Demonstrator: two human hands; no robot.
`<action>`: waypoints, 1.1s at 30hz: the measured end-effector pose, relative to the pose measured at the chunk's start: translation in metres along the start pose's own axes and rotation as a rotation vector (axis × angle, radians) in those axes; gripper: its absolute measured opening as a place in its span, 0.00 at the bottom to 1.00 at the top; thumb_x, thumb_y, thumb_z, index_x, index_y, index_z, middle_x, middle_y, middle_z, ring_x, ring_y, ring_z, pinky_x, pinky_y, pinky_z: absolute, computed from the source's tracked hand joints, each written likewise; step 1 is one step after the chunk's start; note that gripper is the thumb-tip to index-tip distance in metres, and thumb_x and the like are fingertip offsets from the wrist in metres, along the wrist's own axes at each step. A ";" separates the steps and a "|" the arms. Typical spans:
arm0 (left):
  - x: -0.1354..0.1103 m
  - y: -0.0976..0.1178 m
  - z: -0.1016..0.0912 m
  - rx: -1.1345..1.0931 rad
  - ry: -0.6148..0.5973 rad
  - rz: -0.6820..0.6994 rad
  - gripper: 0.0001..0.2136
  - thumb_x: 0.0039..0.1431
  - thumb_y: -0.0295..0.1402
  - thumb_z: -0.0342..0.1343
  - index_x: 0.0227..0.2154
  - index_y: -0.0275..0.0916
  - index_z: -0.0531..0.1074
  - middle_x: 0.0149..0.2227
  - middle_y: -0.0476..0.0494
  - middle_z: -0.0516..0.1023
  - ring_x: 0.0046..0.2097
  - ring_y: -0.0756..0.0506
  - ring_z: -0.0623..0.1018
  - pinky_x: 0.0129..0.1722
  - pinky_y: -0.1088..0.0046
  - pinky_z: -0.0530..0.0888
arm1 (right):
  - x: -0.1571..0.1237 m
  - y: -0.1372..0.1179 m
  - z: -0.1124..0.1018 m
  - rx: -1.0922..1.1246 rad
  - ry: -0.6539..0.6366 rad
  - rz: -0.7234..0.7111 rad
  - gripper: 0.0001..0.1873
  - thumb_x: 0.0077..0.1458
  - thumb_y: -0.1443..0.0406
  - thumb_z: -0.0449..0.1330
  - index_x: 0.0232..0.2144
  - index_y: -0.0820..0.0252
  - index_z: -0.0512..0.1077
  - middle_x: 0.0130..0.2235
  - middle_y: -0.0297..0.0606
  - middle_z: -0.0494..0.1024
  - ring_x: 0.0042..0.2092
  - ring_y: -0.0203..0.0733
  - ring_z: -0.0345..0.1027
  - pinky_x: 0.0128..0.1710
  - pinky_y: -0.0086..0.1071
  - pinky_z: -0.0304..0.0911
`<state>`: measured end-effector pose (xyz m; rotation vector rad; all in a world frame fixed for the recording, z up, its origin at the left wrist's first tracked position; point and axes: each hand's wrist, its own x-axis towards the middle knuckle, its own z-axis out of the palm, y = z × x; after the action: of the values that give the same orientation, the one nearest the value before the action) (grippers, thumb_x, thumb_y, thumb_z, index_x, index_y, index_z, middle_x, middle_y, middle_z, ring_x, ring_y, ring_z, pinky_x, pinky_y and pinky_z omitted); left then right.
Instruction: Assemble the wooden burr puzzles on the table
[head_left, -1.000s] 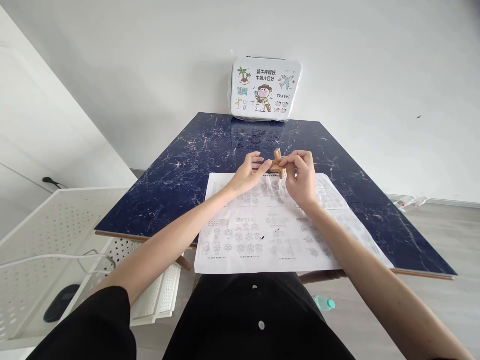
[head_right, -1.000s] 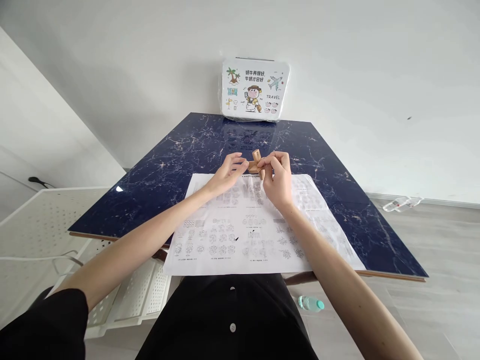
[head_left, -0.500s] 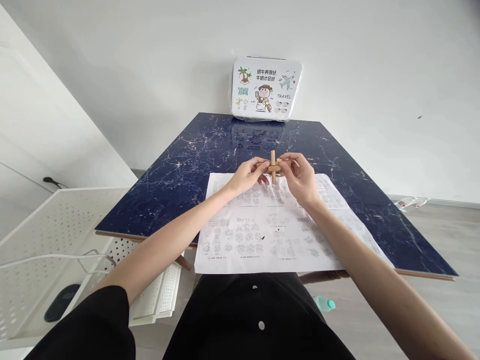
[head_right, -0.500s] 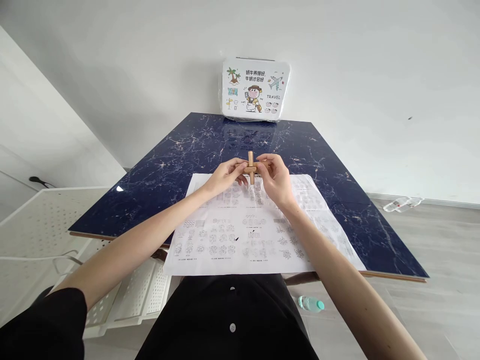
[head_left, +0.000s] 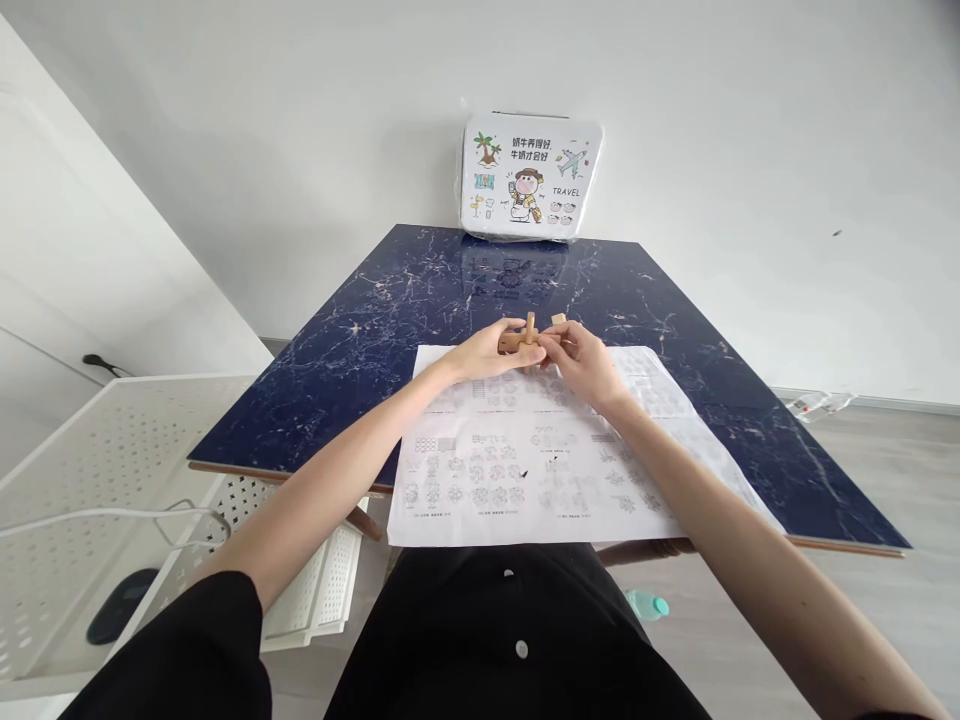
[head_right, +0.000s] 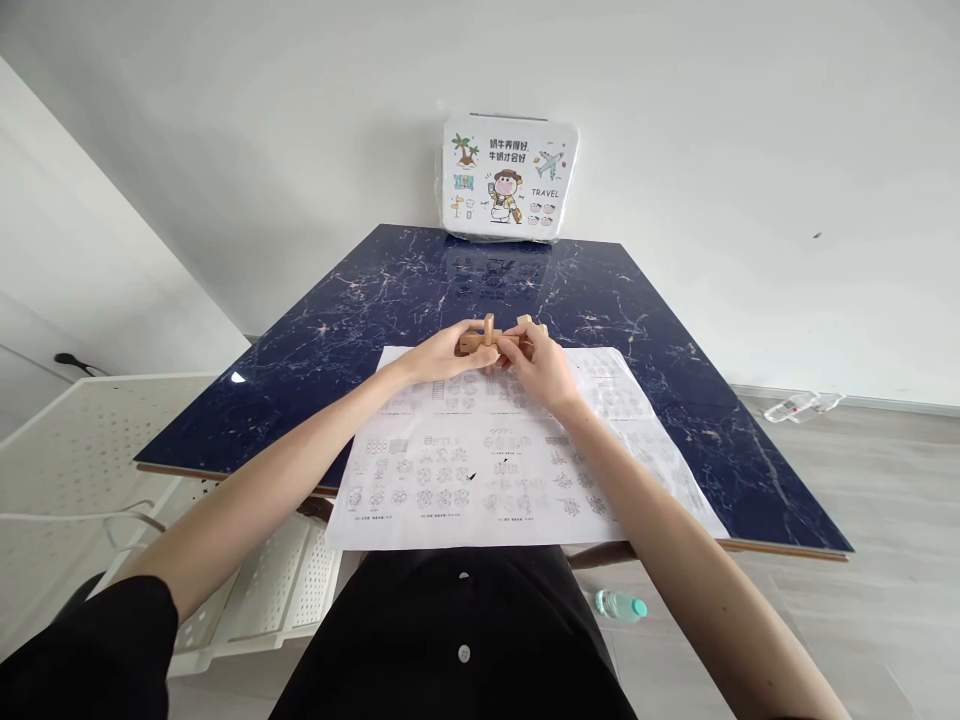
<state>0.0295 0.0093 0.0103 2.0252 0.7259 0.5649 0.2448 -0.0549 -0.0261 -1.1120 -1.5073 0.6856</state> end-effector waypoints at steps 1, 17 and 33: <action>0.000 0.001 -0.004 -0.005 -0.067 -0.010 0.36 0.62 0.52 0.68 0.66 0.38 0.67 0.59 0.32 0.83 0.56 0.37 0.85 0.50 0.63 0.80 | 0.000 0.000 0.000 0.011 -0.018 0.003 0.21 0.66 0.44 0.65 0.41 0.54 0.73 0.34 0.39 0.82 0.34 0.45 0.79 0.38 0.45 0.77; -0.002 0.003 -0.012 0.007 -0.028 -0.023 0.37 0.47 0.50 0.77 0.58 0.41 0.72 0.58 0.36 0.81 0.59 0.32 0.81 0.58 0.53 0.73 | -0.002 -0.005 0.002 -0.052 -0.027 0.013 0.20 0.63 0.44 0.67 0.41 0.53 0.74 0.36 0.42 0.86 0.36 0.50 0.83 0.44 0.49 0.79; -0.002 0.004 -0.012 0.009 -0.010 -0.020 0.37 0.49 0.51 0.75 0.59 0.41 0.73 0.58 0.36 0.82 0.59 0.31 0.81 0.59 0.50 0.74 | -0.002 -0.004 0.001 -0.085 -0.030 0.010 0.19 0.65 0.46 0.65 0.41 0.53 0.75 0.34 0.42 0.86 0.37 0.51 0.84 0.44 0.50 0.80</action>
<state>0.0215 0.0134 0.0192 2.0258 0.7428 0.5402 0.2424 -0.0584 -0.0234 -1.1790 -1.5694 0.6525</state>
